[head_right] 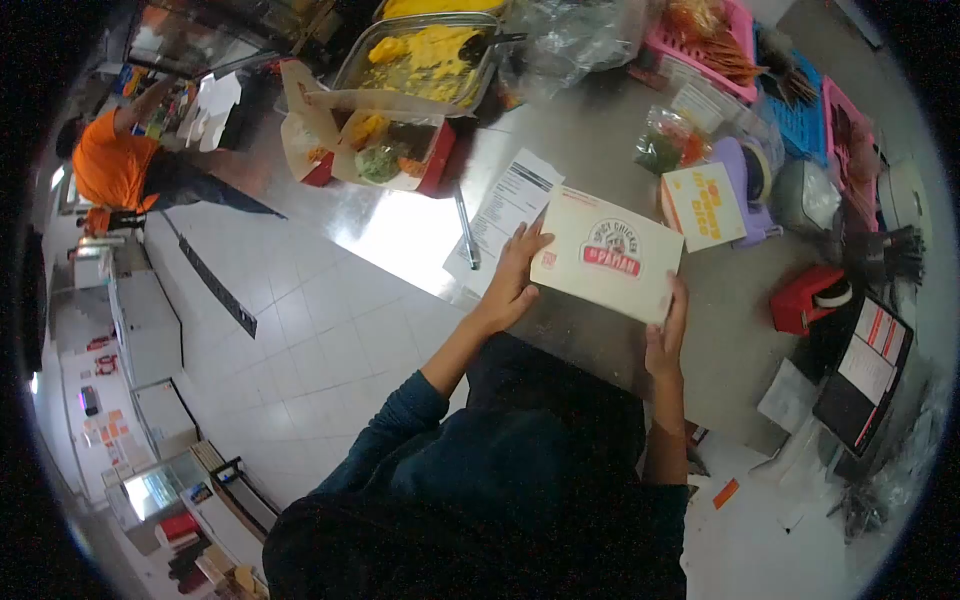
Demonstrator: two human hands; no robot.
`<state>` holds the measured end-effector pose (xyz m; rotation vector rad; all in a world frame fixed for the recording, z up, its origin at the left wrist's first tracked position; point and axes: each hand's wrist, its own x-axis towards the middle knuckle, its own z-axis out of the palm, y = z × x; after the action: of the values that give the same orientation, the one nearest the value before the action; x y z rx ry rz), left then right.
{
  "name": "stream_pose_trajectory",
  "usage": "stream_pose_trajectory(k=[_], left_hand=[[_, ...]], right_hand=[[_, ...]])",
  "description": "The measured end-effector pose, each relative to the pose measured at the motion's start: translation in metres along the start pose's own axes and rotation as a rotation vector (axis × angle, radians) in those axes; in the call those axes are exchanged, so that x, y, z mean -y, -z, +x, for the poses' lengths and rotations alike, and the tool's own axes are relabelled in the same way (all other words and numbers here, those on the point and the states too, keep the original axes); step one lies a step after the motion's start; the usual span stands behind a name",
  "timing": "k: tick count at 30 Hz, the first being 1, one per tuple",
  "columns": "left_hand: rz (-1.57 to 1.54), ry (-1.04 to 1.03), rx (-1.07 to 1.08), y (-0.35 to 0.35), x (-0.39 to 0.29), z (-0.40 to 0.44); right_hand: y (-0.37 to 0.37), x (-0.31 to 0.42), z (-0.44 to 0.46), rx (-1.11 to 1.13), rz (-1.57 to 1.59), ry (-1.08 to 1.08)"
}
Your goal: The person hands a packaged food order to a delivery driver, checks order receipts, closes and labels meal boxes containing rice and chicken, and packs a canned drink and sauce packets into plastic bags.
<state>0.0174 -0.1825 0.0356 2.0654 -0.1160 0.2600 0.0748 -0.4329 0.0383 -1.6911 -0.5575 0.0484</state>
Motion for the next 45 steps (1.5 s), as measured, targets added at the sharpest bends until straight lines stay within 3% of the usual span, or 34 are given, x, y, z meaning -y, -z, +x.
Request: stream_pose_trajectory(k=[3, 4, 7, 10, 13, 16, 19, 21, 23, 25, 26, 27, 29, 31, 32, 33, 35, 38, 41, 43, 45], left_hand=[[0.114, 0.031, 0.112, 0.016, -0.001, 0.000], [0.149, -0.032, 0.094, 0.021, -0.010, 0.009], [0.269, -0.084, 0.269, 0.034, -0.026, 0.024], [0.524, -0.152, 0.183, 0.021, -0.021, 0.024], [0.701, -0.181, 0.226, 0.020, -0.015, 0.027], [0.543, 0.009, 0.387, 0.030, -0.023, 0.035], [0.274, -0.214, 0.225, 0.029, 0.003, 0.029], [-0.062, 0.003, 0.174, 0.022, 0.002, 0.018], [-0.065, 0.000, 0.084, 0.013, -0.004, 0.026], [0.300, 0.019, 0.079, 0.011, -0.023, 0.041], [0.671, 0.074, 0.010, -0.006, -0.050, 0.050], [0.510, -0.018, 0.040, -0.028, -0.066, 0.065], [0.190, -0.188, 0.098, -0.078, -0.094, 0.098], [-0.356, -0.165, 0.415, -0.149, -0.123, 0.122], [-0.304, -0.181, 0.504, -0.175, -0.151, 0.136], [-0.177, -0.494, 0.299, -0.228, -0.143, 0.148], [-0.523, 0.200, 0.688, -0.284, -0.168, 0.173], [-0.519, 0.507, 0.791, -0.331, -0.167, 0.201], [-0.843, 0.516, 0.767, -0.329, -0.158, 0.192], [-0.621, 0.080, 0.456, -0.333, -0.139, 0.155], [-0.453, -0.089, 0.249, -0.333, -0.127, 0.142]], right_hand=[[0.005, -0.020, -0.009, 0.091, -0.134, -0.124], [0.005, -0.002, 0.007, 0.139, -0.174, -0.030], [0.005, 0.040, 0.033, 0.378, -0.509, -0.150], [0.002, 0.036, 0.034, 0.389, -0.810, 0.012], [0.004, 0.029, 0.035, 0.425, -0.933, 0.041], [0.004, 0.035, 0.035, 0.485, -0.978, -0.088], [-0.001, 0.022, 0.027, 0.386, -0.910, 0.045], [-0.012, 0.038, 0.025, 0.306, -0.755, 0.018], [-0.017, 0.036, 0.019, 0.221, -0.868, 0.152], [-0.027, 0.006, 0.006, 0.113, -0.742, 0.202], [-0.030, -0.005, 0.003, 0.059, -0.729, 0.244], [-0.034, -0.012, 0.001, 0.010, -0.714, 0.288], [-0.056, -0.017, 0.007, -0.143, -0.376, 0.054], [-0.050, -0.020, 0.006, -0.130, -0.411, 0.074], [-0.042, -0.020, 0.005, -0.039, -0.622, 0.196], [-0.036, -0.020, 0.004, 0.059, -0.833, 0.318], [-0.033, -0.012, 0.002, 0.064, -0.883, 0.293], [-0.037, -0.006, 0.006, 0.017, -0.818, 0.289], [-0.029, 0.009, 0.005, 0.013, -0.702, 0.276], [-0.033, -0.005, 0.008, -0.029, -0.579, 0.353], [-0.037, -0.016, 0.005, 0.022, -0.607, 0.327]])
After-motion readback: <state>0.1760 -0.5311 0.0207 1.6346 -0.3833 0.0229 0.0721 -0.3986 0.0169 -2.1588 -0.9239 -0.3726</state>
